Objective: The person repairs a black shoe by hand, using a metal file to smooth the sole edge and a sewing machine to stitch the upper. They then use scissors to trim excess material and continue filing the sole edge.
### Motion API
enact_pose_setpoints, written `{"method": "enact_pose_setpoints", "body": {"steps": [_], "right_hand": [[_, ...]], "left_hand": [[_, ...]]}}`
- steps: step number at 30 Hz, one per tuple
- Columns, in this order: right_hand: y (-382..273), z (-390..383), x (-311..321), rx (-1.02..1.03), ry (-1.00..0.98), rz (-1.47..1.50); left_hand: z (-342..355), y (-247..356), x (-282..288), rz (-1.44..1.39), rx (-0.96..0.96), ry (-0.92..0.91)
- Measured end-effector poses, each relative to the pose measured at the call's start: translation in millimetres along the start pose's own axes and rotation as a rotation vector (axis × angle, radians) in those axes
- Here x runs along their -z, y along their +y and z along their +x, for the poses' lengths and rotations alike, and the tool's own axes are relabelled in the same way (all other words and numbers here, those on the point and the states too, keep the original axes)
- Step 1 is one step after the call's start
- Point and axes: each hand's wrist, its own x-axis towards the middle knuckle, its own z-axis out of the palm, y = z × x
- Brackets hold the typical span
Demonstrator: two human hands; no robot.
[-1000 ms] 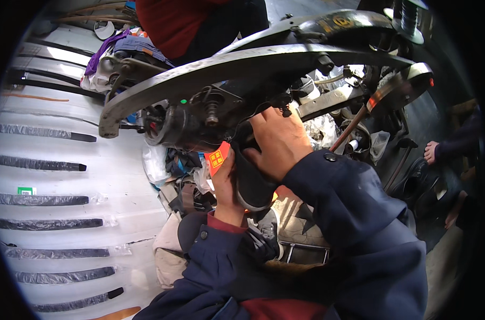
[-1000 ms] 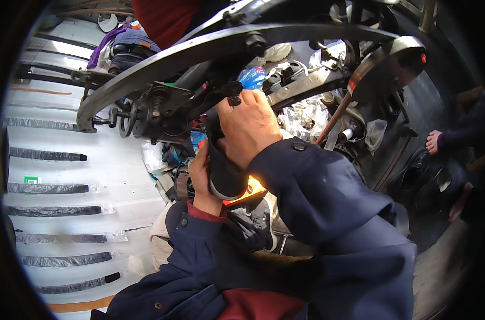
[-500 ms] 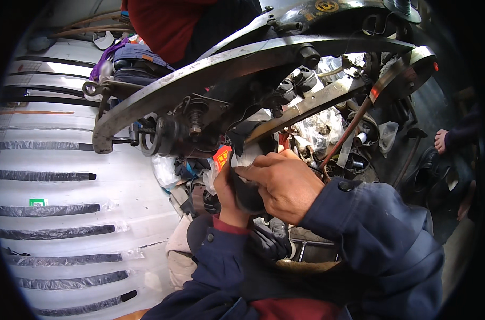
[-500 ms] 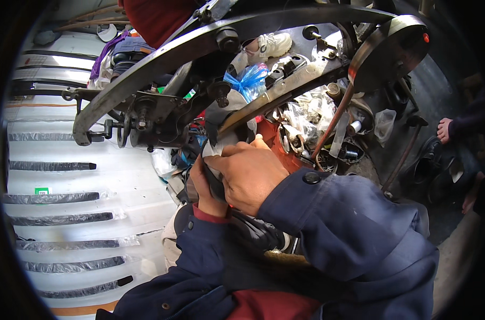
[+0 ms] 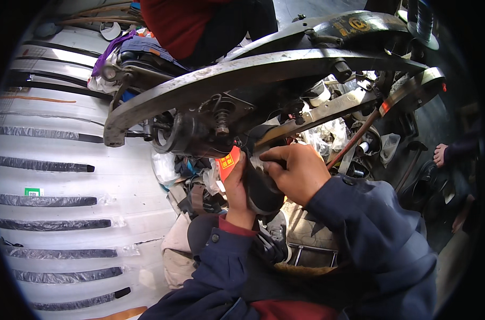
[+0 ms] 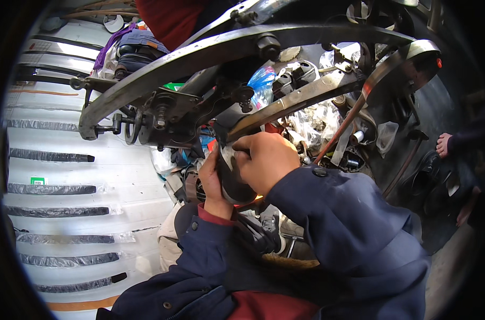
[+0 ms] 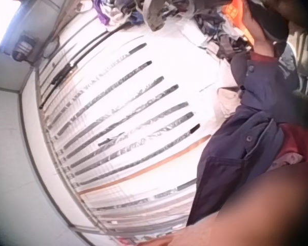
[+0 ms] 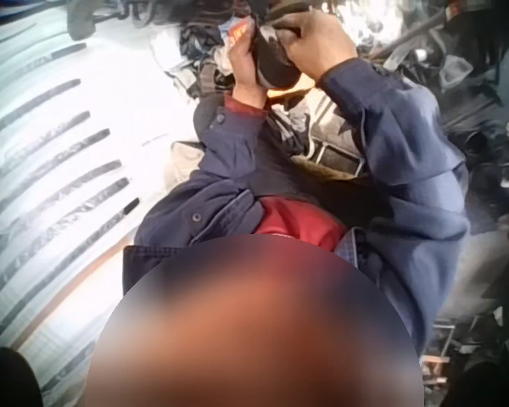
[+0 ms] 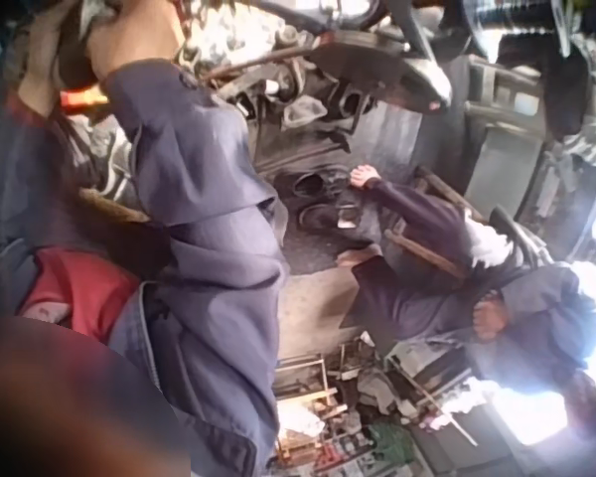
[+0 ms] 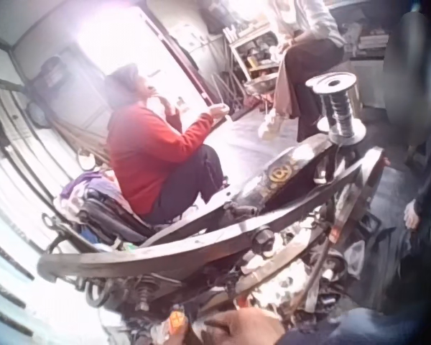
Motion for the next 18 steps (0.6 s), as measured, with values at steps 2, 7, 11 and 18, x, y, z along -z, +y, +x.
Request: {"method": "enact_pose_setpoints", "body": {"steps": [2,7,11,18], "right_hand": [[1.0,5.9,-3.2,-0.083,-0.017,0.010],[3.1,17.2,-19.3,-0.067,0.045,0.097],[7.0,21.2,-27.7,-0.107,0.084,0.175],[12.8,20.6,-35.5,-0.025,0.138,0.194]], "left_hand": [[-3.7,-0.8,-5.0,-0.039,0.018,-0.086],[-9.2,2.5,-22.8,0.062,0.011,0.012],[-9.8,5.3,-24.9,-0.028,0.052,-0.066],[-5.8,0.6,-21.3,0.036,-0.022,0.027]]}}
